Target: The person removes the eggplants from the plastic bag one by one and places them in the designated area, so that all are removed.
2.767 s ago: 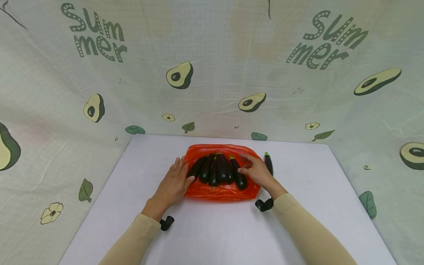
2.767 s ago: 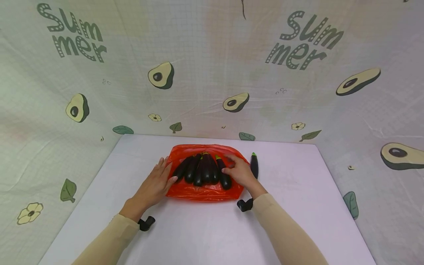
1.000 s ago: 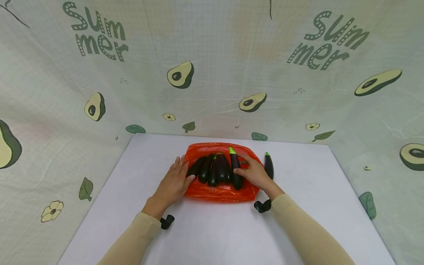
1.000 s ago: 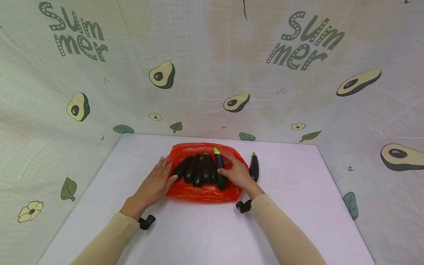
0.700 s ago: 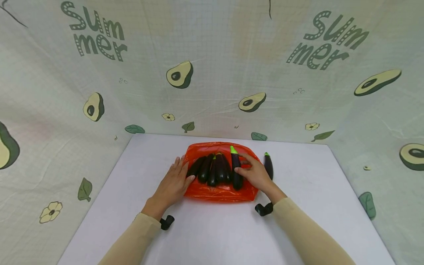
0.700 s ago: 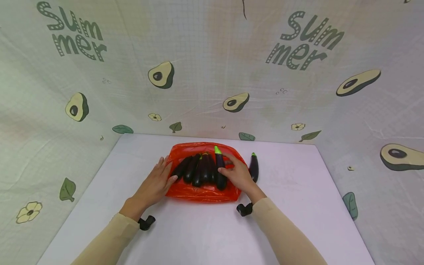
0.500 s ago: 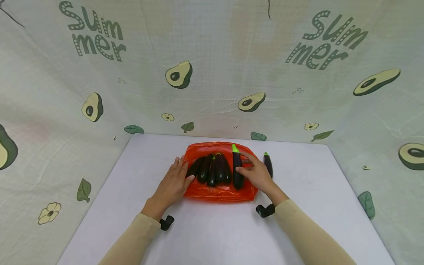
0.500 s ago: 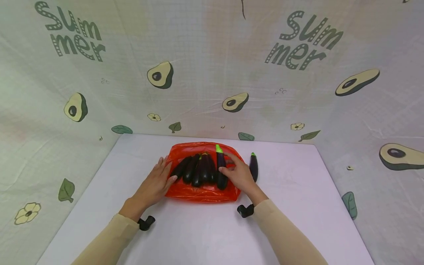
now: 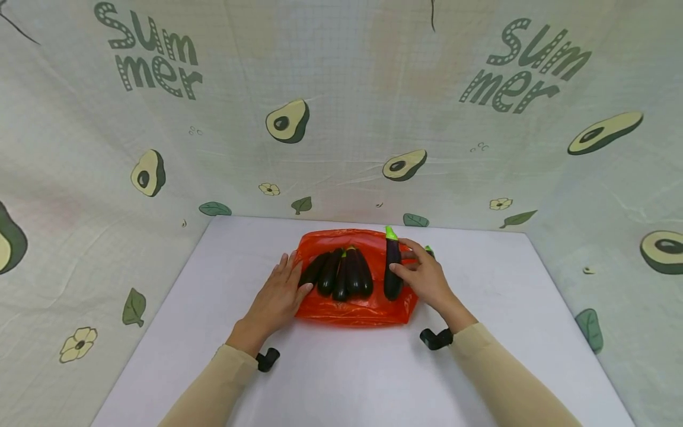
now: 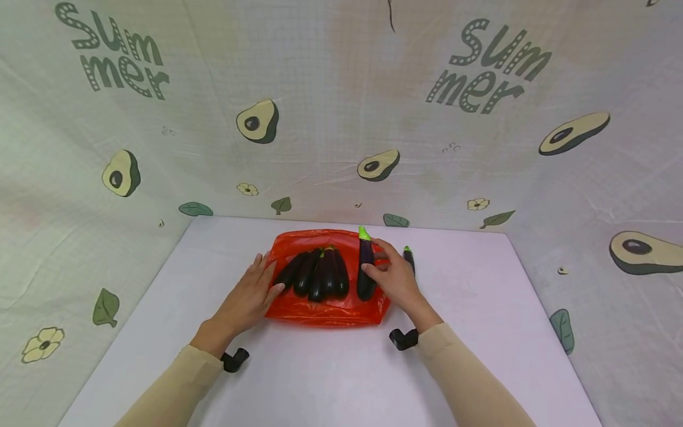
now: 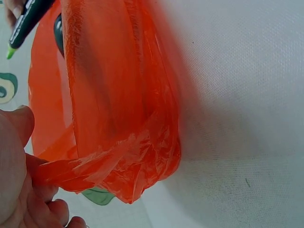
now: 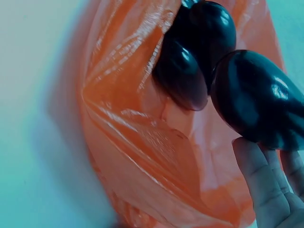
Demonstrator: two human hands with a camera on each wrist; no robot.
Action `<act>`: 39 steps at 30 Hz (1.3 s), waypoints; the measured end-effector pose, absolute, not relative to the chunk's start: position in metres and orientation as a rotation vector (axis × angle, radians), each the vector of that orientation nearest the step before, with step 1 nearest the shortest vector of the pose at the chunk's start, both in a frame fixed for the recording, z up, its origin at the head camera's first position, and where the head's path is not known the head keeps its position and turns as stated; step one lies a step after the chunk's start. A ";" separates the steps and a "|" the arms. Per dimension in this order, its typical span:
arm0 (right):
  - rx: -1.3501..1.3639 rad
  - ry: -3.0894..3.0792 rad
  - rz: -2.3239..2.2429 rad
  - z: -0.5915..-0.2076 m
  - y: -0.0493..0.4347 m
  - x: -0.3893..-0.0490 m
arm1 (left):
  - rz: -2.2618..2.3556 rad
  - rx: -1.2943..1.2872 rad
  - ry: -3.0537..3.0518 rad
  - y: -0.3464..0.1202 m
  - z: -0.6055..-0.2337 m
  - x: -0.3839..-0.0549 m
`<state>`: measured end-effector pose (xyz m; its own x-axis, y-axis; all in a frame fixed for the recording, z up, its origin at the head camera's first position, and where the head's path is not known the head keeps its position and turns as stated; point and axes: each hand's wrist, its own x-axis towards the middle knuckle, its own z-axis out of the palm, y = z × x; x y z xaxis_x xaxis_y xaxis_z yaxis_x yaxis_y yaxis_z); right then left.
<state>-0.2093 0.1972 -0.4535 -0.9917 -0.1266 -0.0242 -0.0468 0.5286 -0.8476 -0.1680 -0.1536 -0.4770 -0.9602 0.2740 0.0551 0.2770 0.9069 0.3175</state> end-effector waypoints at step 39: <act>-0.045 3.090 -1.187 -0.424 0.268 -0.217 | -0.492 -0.450 -3.052 -0.154 -0.479 -0.168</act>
<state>-0.2174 0.2684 -0.4242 -0.9854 0.0348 0.1664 -0.0856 0.7444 -0.6622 -0.1678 -0.1539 -0.4787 -0.9584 0.2786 0.0629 0.2842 0.9090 0.3049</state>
